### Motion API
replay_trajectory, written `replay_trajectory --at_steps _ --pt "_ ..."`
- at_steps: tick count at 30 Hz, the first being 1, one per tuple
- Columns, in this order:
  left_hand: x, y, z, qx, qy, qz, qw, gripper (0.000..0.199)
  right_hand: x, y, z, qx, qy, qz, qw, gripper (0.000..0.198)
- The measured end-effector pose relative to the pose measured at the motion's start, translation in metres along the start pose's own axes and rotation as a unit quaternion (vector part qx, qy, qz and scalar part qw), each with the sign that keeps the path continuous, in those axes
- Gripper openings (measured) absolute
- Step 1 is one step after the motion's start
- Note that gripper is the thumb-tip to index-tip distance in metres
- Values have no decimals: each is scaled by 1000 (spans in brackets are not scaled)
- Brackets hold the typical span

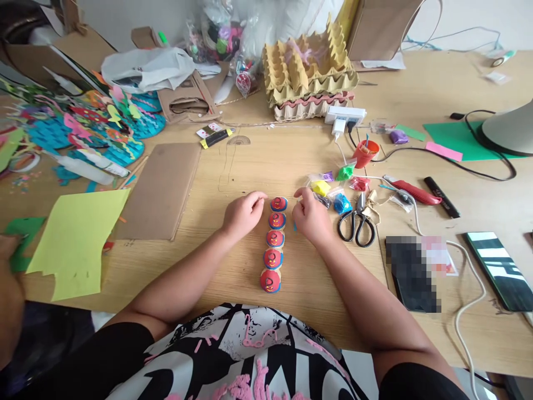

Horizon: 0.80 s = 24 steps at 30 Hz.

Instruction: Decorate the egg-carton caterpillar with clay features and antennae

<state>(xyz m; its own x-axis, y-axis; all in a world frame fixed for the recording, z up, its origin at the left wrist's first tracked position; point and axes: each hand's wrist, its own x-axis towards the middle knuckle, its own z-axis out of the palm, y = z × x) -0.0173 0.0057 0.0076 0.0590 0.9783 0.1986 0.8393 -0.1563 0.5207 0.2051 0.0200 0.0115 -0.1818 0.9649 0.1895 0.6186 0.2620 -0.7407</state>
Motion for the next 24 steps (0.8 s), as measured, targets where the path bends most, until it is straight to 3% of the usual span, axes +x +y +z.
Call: replay_trajectory --at_steps 5,8,14,20,24 --pt "-8 12 1 -3 -48 -17 999 29 -5 -19 -6 1 -131 66 989 24" --pt "-8 13 0 -51 -52 -49 996 31 -4 -18 -4 42 -176 101 978 24" --pt "-2 4 6 -184 -34 -104 977 26 8 -5 4 128 -118 99 980 21" --pt "2 -7 19 -308 -3 -101 946 31 11 -5 5 73 -110 102 986 28" --pt "1 -7 20 -298 12 -78 951 26 4 -3 4 2 -61 72 996 19"
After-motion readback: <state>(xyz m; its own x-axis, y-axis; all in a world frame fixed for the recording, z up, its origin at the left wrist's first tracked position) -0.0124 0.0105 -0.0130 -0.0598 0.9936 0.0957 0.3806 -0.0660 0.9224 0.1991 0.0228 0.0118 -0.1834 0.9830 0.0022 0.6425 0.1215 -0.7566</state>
